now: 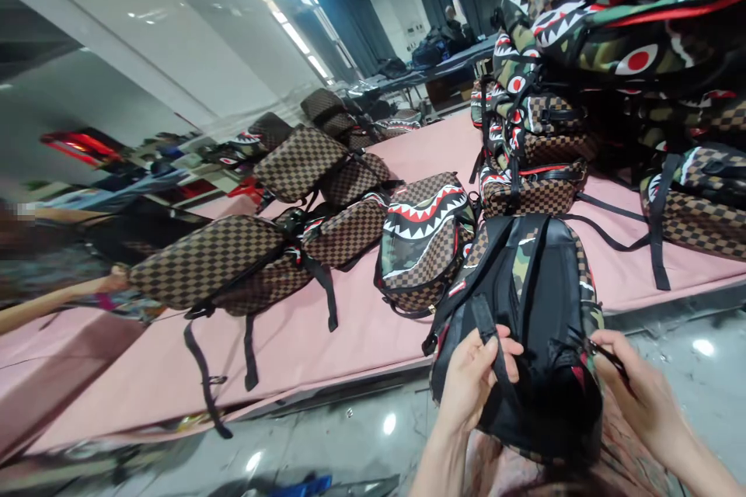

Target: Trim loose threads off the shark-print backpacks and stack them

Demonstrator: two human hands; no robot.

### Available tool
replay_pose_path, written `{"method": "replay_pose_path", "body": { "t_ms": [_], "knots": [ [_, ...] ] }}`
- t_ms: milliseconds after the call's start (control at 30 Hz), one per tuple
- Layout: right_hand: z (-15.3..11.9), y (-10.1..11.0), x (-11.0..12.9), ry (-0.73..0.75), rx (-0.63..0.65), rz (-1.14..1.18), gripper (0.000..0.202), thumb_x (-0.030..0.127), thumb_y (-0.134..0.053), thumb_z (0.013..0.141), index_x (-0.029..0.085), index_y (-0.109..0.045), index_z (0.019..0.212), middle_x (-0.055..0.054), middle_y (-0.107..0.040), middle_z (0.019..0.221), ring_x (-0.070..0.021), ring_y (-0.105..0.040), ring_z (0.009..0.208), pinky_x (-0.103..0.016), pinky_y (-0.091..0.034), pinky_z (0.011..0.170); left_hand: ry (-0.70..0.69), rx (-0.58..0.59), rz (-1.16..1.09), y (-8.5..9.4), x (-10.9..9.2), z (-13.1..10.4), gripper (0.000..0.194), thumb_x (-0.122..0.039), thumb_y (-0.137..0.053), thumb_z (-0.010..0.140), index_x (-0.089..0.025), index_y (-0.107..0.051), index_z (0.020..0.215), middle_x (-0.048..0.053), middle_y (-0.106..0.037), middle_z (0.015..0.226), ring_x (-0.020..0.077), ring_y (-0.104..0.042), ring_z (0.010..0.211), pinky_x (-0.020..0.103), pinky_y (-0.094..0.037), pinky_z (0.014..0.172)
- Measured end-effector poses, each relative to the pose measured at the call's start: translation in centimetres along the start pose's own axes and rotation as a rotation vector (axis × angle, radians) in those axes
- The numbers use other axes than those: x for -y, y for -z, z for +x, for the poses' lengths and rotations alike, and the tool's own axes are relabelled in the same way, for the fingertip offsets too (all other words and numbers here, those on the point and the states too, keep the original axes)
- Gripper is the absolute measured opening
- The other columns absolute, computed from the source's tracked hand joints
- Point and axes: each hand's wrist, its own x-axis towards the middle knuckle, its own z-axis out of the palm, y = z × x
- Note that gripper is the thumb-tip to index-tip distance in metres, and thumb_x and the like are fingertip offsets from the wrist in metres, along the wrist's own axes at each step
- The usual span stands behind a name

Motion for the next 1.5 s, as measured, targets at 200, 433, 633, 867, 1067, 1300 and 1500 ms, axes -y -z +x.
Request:
{"method": "replay_pose_path", "body": {
  "t_ms": [200,433,633,867,1067,1300,1500],
  "knots": [
    [3.3,-0.4,6.3,0.302,0.071,0.03,0.017,0.027,-0.041,0.089,0.021,-0.053,0.1,-0.004,-0.061,0.087,-0.0155,-0.059,0.078,-0.025,-0.047,0.067,0.016,-0.002,0.144,-1.3,0.9,-0.6,0.028,-0.035,-0.061,0.076,-0.007,-0.062,0.077,0.005,-0.065,0.056,0.0076,-0.049,0.03,0.015,-0.031,0.03],
    [4.0,-1.6,7.0,0.388,0.068,-0.048,0.015,0.024,-0.04,0.09,0.019,-0.054,0.094,-0.005,-0.059,0.082,-0.0163,-0.058,0.075,-0.028,-0.045,0.067,0.015,0.02,0.245,-1.1,1.2,-1.0,0.027,-0.036,-0.059,0.076,-0.009,-0.06,0.077,0.004,-0.065,0.056,0.0075,-0.049,0.03,0.015,-0.033,0.029],
    [3.8,-0.9,6.6,0.38,0.084,-0.027,0.016,0.027,-0.041,0.091,0.019,-0.053,0.095,-0.004,-0.059,0.081,-0.0156,-0.057,0.074,-0.027,-0.045,0.064,0.007,0.04,0.274,-1.2,1.1,-0.6,0.028,-0.037,-0.059,0.076,-0.01,-0.057,0.069,0.004,-0.065,0.057,0.0069,-0.05,0.03,0.014,-0.031,0.03],
    [4.1,-1.0,6.4,0.452,0.048,-0.09,0.021,0.026,-0.038,0.091,0.019,-0.058,0.089,-0.006,-0.062,0.079,-0.0165,-0.058,0.074,-0.027,-0.045,0.066,0.043,0.05,0.307,-1.6,1.0,-0.8,0.028,-0.037,-0.059,0.076,-0.009,-0.06,0.08,0.005,-0.065,0.057,0.0081,-0.051,0.03,0.015,-0.031,0.03],
    [3.8,-0.9,6.2,0.408,-0.016,-0.039,0.019,0.026,-0.04,0.09,0.019,-0.058,0.088,-0.005,-0.063,0.078,-0.0162,-0.059,0.071,-0.026,-0.045,0.063,0.024,0.03,0.282,-1.5,1.2,-0.6,0.032,-0.039,-0.06,0.075,-0.009,-0.061,0.086,0.001,-0.061,0.055,0.007,-0.049,0.03,0.015,-0.032,0.031],
    [3.8,-0.4,6.2,0.363,0.02,0.063,0.019,0.028,-0.042,0.089,0.019,-0.059,0.085,-0.005,-0.062,0.077,-0.0165,-0.059,0.072,-0.027,-0.045,0.067,0.041,0.106,0.188,-1.7,1.8,-0.4,0.024,-0.034,-0.061,0.077,-0.01,-0.058,0.08,-0.001,-0.057,0.049,0.0037,-0.042,0.028,0.013,-0.028,0.029],
    [4.7,-1.5,5.9,-0.032,-0.01,0.599,0.032,0.049,-0.056,0.077,0.019,-0.055,0.089,-0.003,-0.06,0.075,-0.016,-0.059,0.071,-0.024,-0.047,0.061,0.273,0.404,-0.386,-1.8,2.3,-0.4,0.02,-0.031,-0.065,0.072,-0.013,-0.056,0.072,-0.01,-0.036,0.04,-0.0025,-0.015,0.022,0.011,-0.018,0.025]
  ]
}}
